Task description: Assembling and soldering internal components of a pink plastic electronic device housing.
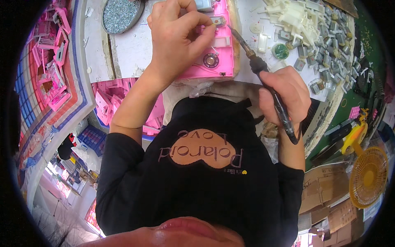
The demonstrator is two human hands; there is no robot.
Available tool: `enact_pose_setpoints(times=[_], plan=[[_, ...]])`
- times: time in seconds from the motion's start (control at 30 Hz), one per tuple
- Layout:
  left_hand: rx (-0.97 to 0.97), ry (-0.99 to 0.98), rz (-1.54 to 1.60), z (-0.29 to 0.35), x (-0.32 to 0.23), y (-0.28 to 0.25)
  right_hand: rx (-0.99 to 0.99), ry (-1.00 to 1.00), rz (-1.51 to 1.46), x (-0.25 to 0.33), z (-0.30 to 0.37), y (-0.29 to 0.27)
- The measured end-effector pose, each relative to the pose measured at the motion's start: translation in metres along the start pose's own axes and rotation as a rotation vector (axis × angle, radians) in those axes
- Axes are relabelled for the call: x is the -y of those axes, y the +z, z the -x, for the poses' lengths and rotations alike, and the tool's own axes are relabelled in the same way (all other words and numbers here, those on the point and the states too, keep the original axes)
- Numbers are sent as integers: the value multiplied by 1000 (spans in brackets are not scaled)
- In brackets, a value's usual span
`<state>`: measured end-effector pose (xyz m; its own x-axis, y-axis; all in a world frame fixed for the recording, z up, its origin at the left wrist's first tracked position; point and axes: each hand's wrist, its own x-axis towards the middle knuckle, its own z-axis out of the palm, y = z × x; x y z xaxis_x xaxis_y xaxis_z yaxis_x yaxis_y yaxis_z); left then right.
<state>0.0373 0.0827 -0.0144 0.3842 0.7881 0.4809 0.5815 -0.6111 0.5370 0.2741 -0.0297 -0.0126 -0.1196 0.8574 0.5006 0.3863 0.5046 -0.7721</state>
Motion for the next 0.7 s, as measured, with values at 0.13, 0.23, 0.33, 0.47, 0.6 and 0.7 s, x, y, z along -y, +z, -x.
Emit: enact_pose_setpoints(times=[0.13,0.23,0.33,0.47,0.6,0.7], plan=[[12,38,-57,3,4,1,-15,43,-34,3,0,-4],[-9,59,-104,2,3,1,-22,78,-54,3,0,-7],[-49,48,-109,10,10,10,-42,80,-83,2,1,-10],[9,27,-124,10,8,6,-41,63,-72,1,-1,-14],[24,16,-125,9,6,1,-41,19,-51,0,-4,-16],[21,17,-119,10,4,1,-37,12,-46,-1,-5,-17]])
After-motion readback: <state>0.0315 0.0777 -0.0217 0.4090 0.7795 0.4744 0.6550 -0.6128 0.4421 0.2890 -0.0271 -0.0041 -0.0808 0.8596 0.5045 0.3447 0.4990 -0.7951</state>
